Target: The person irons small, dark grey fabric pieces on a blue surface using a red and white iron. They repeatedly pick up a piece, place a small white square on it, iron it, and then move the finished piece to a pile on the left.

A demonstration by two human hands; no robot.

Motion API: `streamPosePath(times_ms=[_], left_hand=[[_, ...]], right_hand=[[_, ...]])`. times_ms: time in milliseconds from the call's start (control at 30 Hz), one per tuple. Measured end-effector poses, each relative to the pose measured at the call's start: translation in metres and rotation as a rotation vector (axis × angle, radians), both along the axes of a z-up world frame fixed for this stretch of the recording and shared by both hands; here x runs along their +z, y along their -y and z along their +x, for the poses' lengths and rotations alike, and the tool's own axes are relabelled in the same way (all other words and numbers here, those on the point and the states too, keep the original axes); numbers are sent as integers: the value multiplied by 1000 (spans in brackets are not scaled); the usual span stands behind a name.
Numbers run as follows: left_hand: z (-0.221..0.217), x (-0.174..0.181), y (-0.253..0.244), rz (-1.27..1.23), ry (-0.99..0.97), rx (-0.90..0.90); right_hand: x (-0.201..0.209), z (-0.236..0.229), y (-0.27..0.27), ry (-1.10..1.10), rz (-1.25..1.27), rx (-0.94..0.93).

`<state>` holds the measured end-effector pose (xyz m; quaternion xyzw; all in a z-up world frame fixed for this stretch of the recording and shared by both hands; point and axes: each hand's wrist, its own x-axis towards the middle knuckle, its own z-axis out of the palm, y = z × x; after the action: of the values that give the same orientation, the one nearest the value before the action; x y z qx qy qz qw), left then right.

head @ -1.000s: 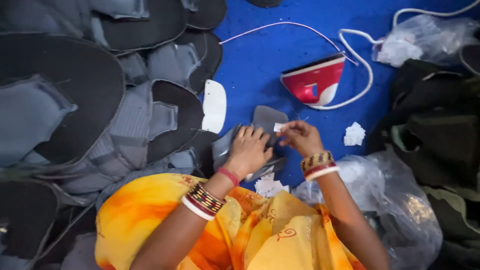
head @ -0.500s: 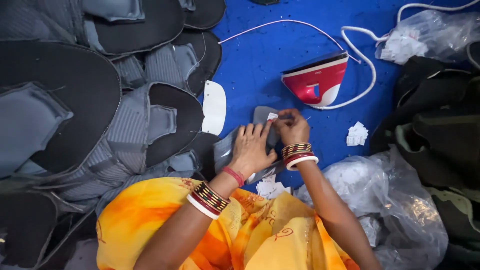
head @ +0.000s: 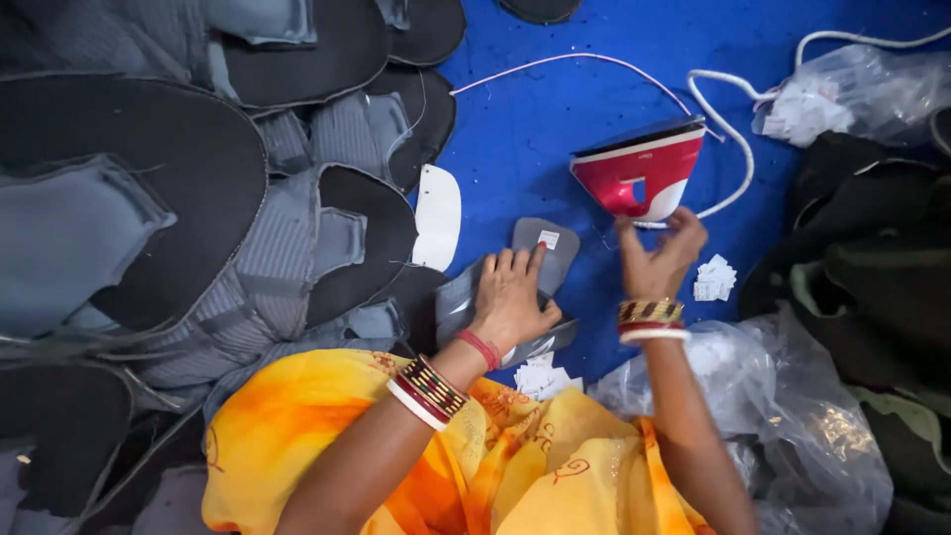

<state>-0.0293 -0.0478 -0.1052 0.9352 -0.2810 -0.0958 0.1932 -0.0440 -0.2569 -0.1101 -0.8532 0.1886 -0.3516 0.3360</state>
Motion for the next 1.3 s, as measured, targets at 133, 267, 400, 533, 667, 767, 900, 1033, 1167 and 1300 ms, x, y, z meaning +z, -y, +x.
streamPosePath(times_ms=[133,267,400,533,667,767,900,1033,1167,1300], left_hand=[[0,1,1,19,5,1],[2,5,-2,7,-36,-1],[1,1,-1,-6,-44,-3],[4,4,0,29,-67,1],[-1,-2,2,-14,-82,7],[5,-1,9,34,-70,-26],[-12,18,10,283,-210,-114],[-13,20,7,274,-196,-111],[-21,7,17,352,-117,-94],[-19,-6,23,328,-54,-89]], right_hand=[[-11,31,55,-100,-111,238],[85,55,23,-375,297,383],[104,51,-15,-720,-388,320],[94,50,-42,-879,-404,354],[74,50,-40,-821,-456,425],[72,66,-40,-802,-437,401],[77,75,-47,-833,-404,377],[91,61,-44,-868,-334,492],[87,39,-55,-923,-397,546],[76,54,-58,-869,-385,506]])
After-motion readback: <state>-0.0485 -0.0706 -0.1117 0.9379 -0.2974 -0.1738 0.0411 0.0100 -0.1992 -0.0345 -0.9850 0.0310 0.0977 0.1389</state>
